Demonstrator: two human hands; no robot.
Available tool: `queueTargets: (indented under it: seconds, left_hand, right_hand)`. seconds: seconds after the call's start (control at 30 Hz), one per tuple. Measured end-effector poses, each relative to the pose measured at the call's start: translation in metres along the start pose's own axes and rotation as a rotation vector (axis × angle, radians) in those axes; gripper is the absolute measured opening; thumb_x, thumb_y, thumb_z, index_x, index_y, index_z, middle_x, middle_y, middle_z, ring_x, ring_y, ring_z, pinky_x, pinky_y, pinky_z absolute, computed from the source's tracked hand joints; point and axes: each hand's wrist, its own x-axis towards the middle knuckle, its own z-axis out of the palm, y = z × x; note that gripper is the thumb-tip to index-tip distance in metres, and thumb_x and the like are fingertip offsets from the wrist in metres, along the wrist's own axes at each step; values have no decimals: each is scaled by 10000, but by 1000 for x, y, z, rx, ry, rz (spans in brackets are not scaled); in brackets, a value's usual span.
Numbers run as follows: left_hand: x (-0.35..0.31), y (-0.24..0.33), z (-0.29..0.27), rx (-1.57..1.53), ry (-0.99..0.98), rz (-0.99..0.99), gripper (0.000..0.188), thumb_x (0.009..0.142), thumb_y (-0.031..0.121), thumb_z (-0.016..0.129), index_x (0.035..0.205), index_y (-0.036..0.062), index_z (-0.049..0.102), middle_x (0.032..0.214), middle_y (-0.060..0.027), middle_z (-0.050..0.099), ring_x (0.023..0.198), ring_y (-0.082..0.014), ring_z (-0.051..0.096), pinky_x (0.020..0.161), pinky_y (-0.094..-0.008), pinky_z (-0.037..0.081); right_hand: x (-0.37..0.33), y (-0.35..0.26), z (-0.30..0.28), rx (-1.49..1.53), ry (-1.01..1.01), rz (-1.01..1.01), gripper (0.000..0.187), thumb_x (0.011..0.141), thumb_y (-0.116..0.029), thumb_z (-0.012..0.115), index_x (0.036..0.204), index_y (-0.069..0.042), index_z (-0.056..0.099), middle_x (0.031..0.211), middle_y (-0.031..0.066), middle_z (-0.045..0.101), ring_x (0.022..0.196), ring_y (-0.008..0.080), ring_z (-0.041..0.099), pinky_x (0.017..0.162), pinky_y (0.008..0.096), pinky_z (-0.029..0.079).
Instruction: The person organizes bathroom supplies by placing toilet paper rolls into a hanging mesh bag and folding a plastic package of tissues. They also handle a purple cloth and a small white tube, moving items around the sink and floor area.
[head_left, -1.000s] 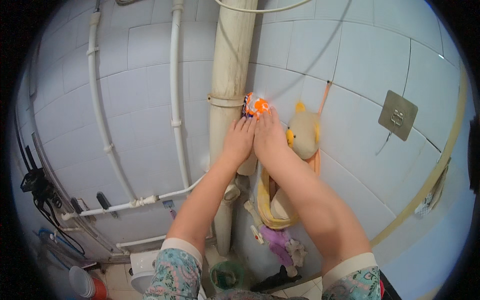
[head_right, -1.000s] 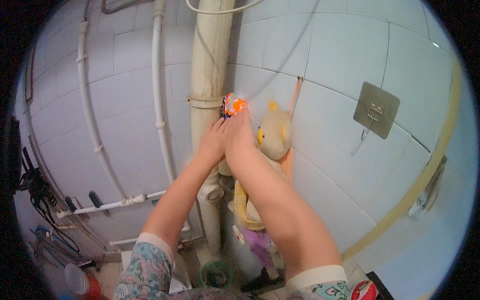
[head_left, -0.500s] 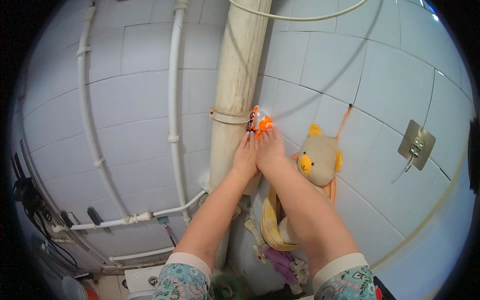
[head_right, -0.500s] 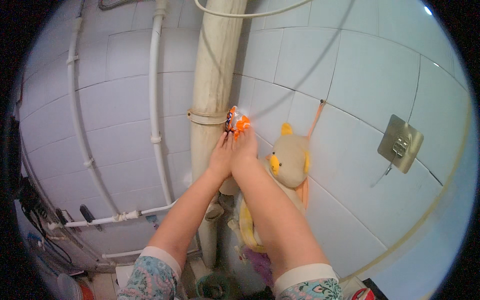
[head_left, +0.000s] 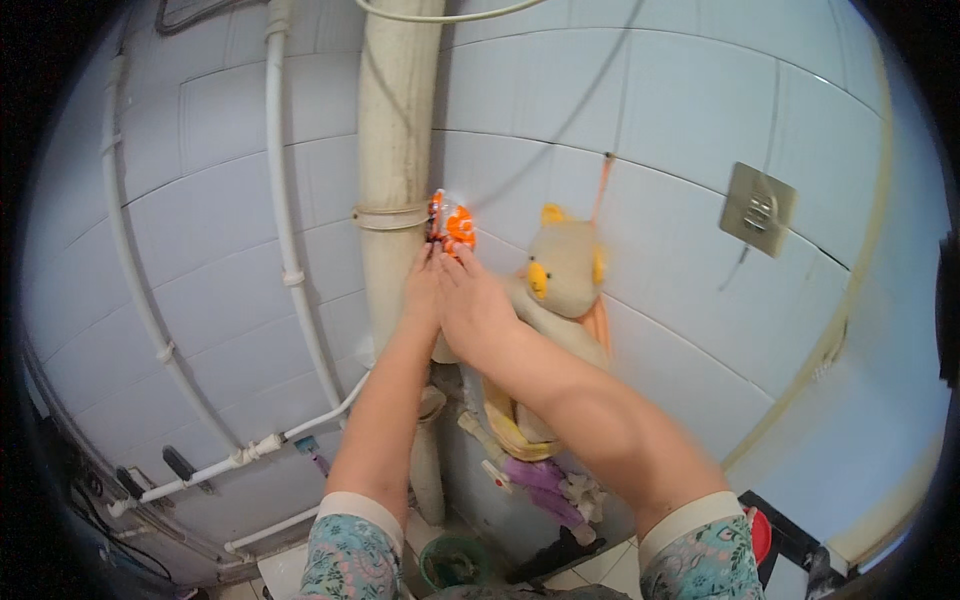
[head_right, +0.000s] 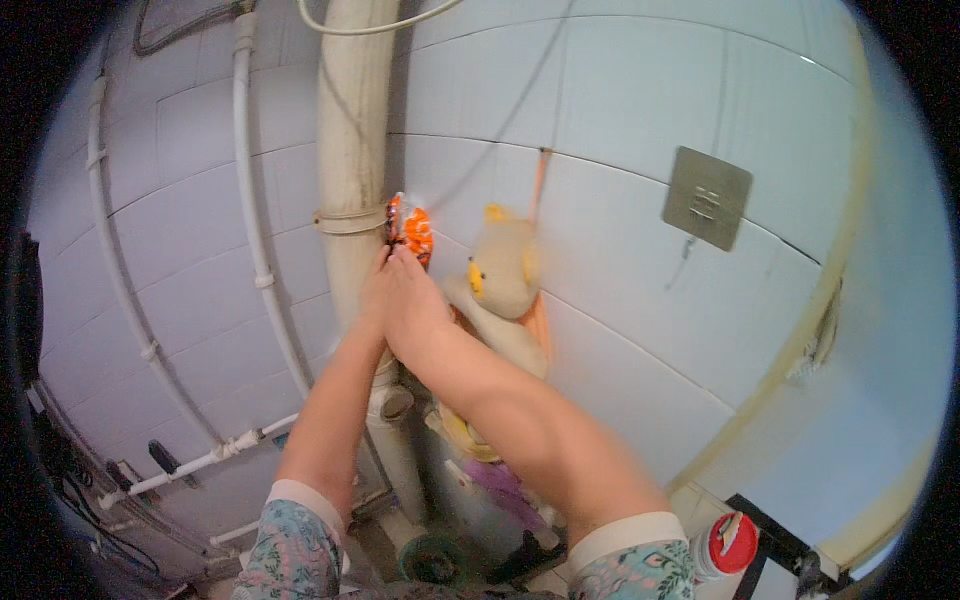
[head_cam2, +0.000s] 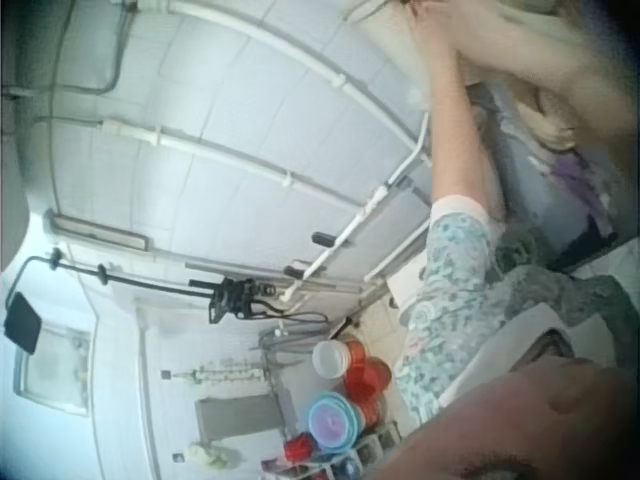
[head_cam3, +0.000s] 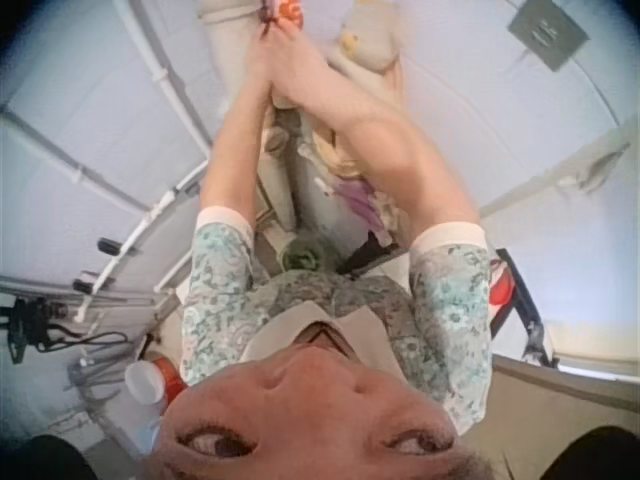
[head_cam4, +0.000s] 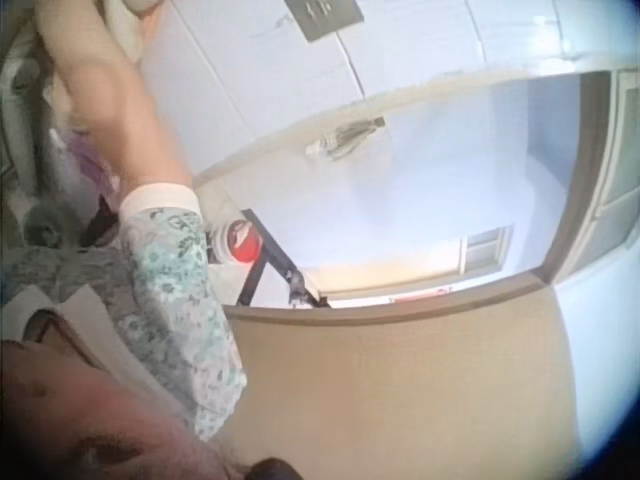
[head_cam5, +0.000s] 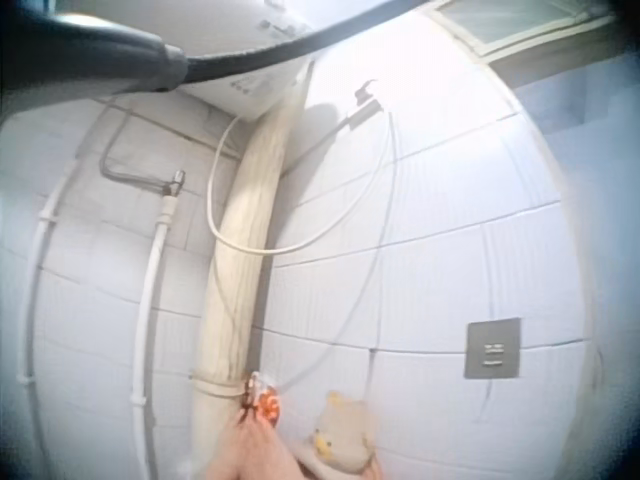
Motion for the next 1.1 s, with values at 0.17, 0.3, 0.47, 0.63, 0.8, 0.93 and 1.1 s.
queueTargets:
  seconds: [0.17,0.3,0.47,0.63,0.8,0.93,1.1]
  left_hand:
    - [-14,20,-54,-527,-71,-205,345,844,191,498,1151,48,563,1172,-114,571,1080,-235,540,1065,-442,231]
    - [-35,38,-69,-1144,245,-375,289,820,113,553,1098,40,579,1089,-118,592,988,-246,577,950,-385,373]
    - [-33,59,-167,-1502,352,-158,533,809,171,615,1293,66,419,1287,-128,445,1194,-242,443,997,-354,348]
    - [3,56,-201,-1311,318,112,820,744,270,683,1410,89,241,1435,-156,264,1316,-297,273,1075,-402,238]
    - [35,55,-215,-1082,185,153,931,723,378,687,1428,62,170,1450,-184,217,1305,-351,262,1073,-436,227]
    - [54,65,-221,-982,178,127,972,722,455,664,1429,40,141,1444,-208,205,1290,-368,268,1067,-418,238]
    - [61,65,-221,-1003,183,129,954,739,455,645,1423,22,142,1417,-217,239,1283,-361,275,1064,-401,251]
  right_hand:
    - [-83,18,-11,8,166,-14,461,862,-221,428,1248,24,486,1343,141,440,1310,277,314,1121,429,73]
    - [-142,10,-29,248,185,-166,467,833,-188,427,1228,55,480,1307,163,463,1308,283,315,1120,438,105]
    - [-202,12,-28,422,80,-165,495,796,-161,443,1245,48,454,1327,171,437,1314,288,304,1110,446,152]
    - [-222,27,-32,490,119,-39,489,801,-151,453,1253,34,448,1336,150,433,1314,289,304,1105,449,158]
    - [-243,37,-36,532,149,15,459,819,-161,470,1242,15,469,1328,133,447,1309,287,315,1096,454,171]
    - [-259,36,-33,555,153,9,454,808,-169,508,1223,16,489,1312,134,463,1294,294,337,1084,465,192]
    - [-272,40,-38,651,191,11,471,773,-160,579,1200,23,501,1291,135,475,1283,302,346,1071,475,217]
